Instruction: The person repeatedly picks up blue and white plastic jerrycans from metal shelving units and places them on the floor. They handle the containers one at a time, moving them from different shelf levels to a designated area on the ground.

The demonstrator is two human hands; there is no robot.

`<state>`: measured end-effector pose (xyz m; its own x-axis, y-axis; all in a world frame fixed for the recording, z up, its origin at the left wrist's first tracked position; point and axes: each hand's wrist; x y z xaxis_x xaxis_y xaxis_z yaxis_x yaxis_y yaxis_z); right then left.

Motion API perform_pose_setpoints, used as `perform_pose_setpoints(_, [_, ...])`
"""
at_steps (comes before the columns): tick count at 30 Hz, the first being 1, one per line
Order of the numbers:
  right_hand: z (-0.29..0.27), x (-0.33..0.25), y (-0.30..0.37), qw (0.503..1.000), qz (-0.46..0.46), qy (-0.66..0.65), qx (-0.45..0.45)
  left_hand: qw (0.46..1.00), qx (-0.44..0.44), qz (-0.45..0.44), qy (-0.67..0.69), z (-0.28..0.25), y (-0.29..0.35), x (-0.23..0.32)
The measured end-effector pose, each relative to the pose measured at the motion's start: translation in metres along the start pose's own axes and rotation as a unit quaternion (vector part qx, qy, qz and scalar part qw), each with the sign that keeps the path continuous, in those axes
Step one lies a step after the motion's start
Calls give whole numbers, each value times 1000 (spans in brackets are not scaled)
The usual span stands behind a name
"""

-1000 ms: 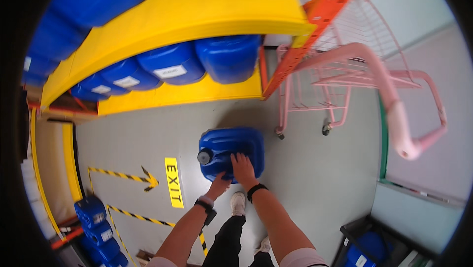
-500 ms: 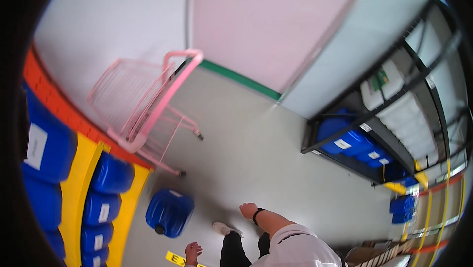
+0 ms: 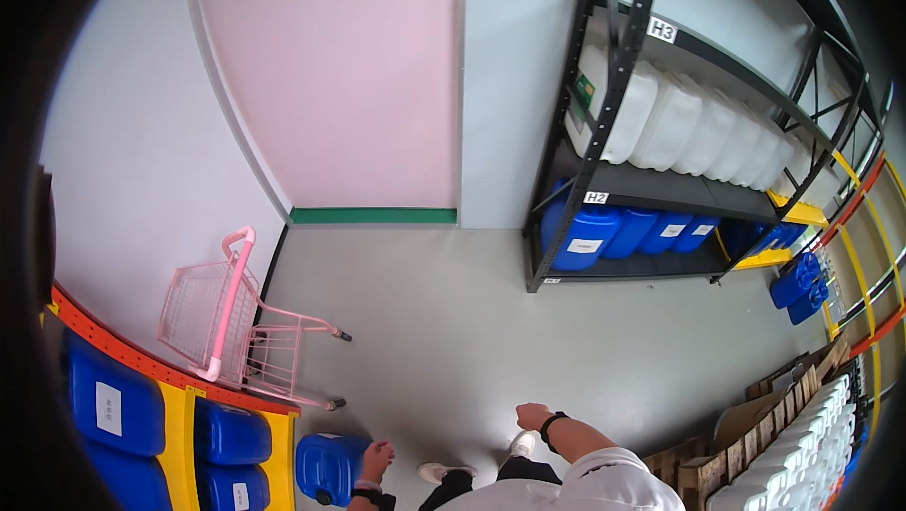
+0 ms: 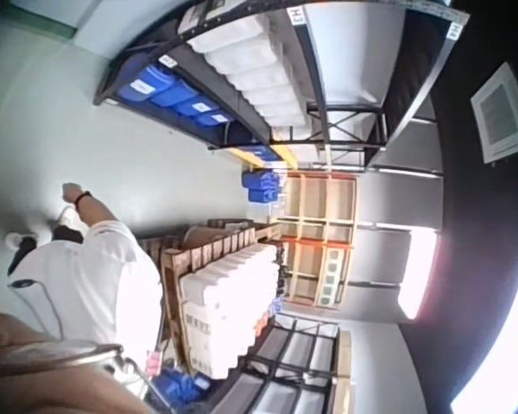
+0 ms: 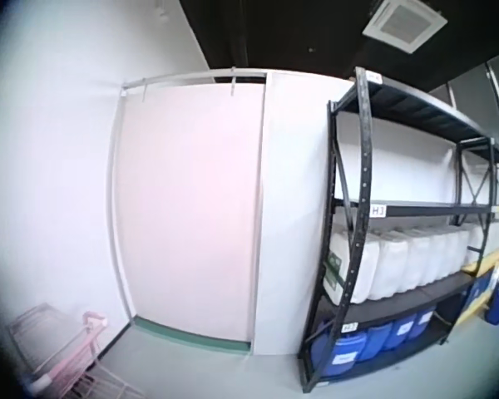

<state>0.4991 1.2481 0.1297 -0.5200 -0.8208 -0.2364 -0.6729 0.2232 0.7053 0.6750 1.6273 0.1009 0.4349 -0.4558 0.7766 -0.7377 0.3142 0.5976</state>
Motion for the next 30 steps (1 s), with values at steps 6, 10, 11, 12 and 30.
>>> perform_pose_setpoints(6, [5, 107, 51, 998, 53, -36, 20, 962, -56, 167, -210, 99, -17, 45])
perform_pose_setpoints(10, [9, 174, 75, 989, 116, -82, 40, 938, -107, 204, -258, 179, -21, 86])
perform_pose_setpoints(11, [12, 187, 81, 987, 127, -94, 41, 935, -120, 211, -257, 197, -24, 95])
perform_pose_setpoints(12, [17, 200, 88, 984, 139, -105, 42, 931, -128, 209, -270, 215, -26, 104])
perform_pose_setpoints(30, [-12, 335, 53, 967, 174, -183, -14, 888, -275, 168, -328, 448, -158, 177])
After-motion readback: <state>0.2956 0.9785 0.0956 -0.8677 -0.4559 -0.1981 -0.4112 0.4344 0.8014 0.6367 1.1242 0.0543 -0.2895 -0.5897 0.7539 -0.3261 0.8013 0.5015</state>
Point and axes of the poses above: each hand's wrist, its own y-axis away from the middle knuckle, its own z-axis out of the palm, x = y × z, and after that the axes turned 1 degree about -y, right-handed
